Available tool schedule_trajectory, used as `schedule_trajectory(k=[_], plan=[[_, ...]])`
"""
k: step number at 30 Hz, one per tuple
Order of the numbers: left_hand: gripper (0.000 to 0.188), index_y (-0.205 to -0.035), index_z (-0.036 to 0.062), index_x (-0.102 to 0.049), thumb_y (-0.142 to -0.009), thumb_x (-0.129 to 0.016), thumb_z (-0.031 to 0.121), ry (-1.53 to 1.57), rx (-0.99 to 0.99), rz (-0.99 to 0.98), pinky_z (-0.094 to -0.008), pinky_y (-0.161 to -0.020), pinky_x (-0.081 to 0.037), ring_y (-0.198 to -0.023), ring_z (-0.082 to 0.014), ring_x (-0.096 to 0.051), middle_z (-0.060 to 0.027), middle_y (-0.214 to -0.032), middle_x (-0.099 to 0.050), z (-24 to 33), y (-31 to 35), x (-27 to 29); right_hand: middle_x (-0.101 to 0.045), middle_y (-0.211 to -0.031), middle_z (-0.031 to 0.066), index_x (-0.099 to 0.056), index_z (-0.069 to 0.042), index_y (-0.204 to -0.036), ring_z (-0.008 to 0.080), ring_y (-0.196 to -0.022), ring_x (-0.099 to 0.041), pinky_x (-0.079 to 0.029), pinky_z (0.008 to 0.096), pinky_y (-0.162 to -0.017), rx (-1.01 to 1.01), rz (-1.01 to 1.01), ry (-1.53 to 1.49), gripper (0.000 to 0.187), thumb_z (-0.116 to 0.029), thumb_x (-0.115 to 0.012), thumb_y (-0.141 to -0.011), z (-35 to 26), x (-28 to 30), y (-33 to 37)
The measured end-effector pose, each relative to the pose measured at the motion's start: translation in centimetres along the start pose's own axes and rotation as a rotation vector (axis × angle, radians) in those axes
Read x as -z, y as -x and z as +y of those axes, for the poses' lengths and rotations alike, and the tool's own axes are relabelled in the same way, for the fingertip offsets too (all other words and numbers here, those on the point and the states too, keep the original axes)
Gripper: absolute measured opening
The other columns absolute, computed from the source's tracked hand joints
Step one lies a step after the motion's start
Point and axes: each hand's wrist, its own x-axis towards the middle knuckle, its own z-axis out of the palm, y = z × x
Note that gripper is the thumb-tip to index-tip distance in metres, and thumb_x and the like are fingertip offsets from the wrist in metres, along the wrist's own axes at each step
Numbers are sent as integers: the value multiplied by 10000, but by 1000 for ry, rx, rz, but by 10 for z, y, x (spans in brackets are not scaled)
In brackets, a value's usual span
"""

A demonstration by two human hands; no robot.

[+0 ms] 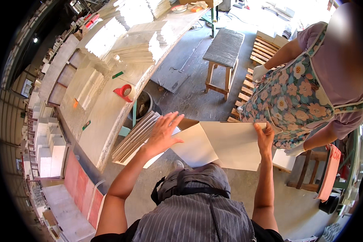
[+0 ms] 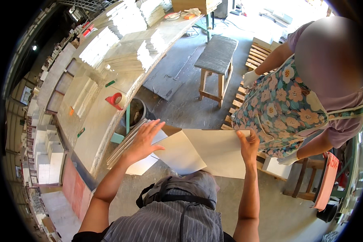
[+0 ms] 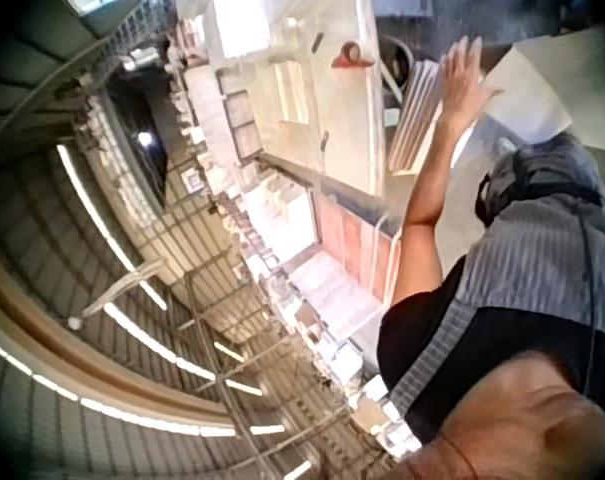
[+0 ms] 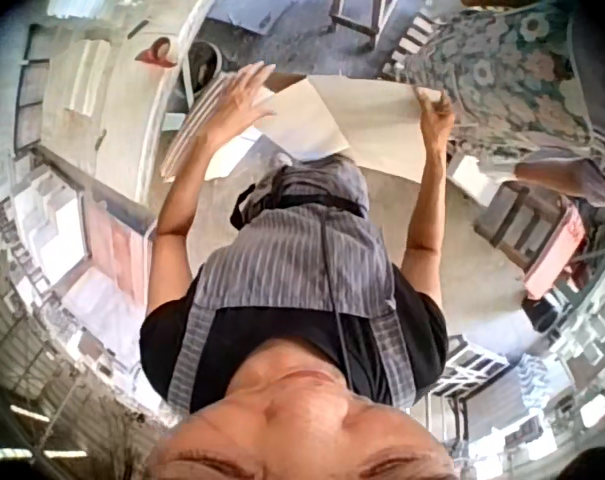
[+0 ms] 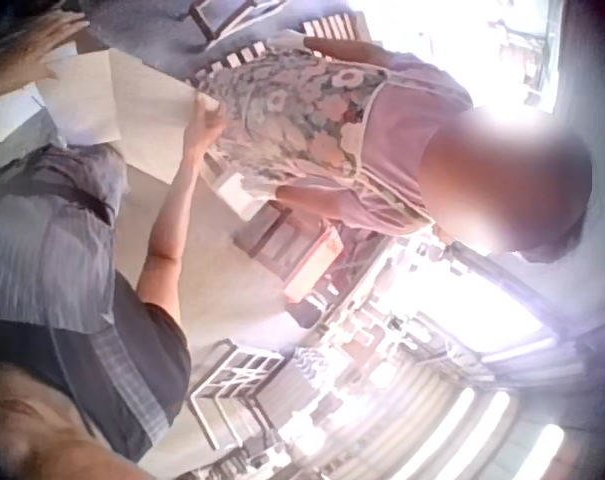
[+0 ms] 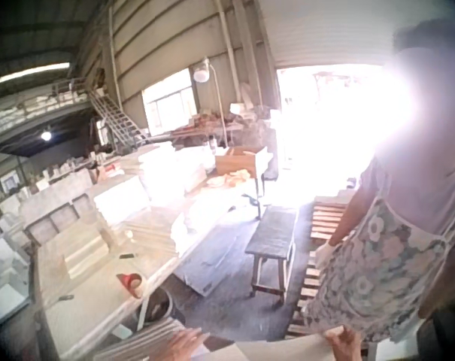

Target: The person assembles flat cardboard boxes by folding flaps and securing them with tape. They also handle white foam inserts, placing them inside the boxes and arranging them on a wooden pallet. A coworker assists by handing over materials and working nearby.

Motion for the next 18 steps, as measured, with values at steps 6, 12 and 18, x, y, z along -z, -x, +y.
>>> schedule_trajectory(k=[6,12,18], plan=[[673,-1243,97,-430,-678,-717,322,15,60,-48,-404,-983,-292,-1147,-312,-412,-140,-1208,-476,-14,-8,-24,-561,-662,-36,-552,-61,-766,20,-564,-460,-375,184,-509,-56,-72,-84,182,-200,-662,-807,8,18,-2],[269,-804,26,-598,-719,-672,271,355,195,-32,-405,-659,-438,-783,-345,-581,-155,-802,-603,-45,-11,-50,-520,-638,-60,-557,-59,-781,20,-601,-466,-370,172,-541,-43,-37,-60,211,-234,-673,-795,11,4,-22],[256,-793,6,-601,-725,-667,244,323,366,28,-359,-594,-412,-669,-271,-566,-145,-703,-585,-76,-8,-60,-360,-1206,114,-369,-97,-1288,238,-1008,-457,-393,371,-883,285,49,545,608,-310,-658,-798,44,-7,-40]])
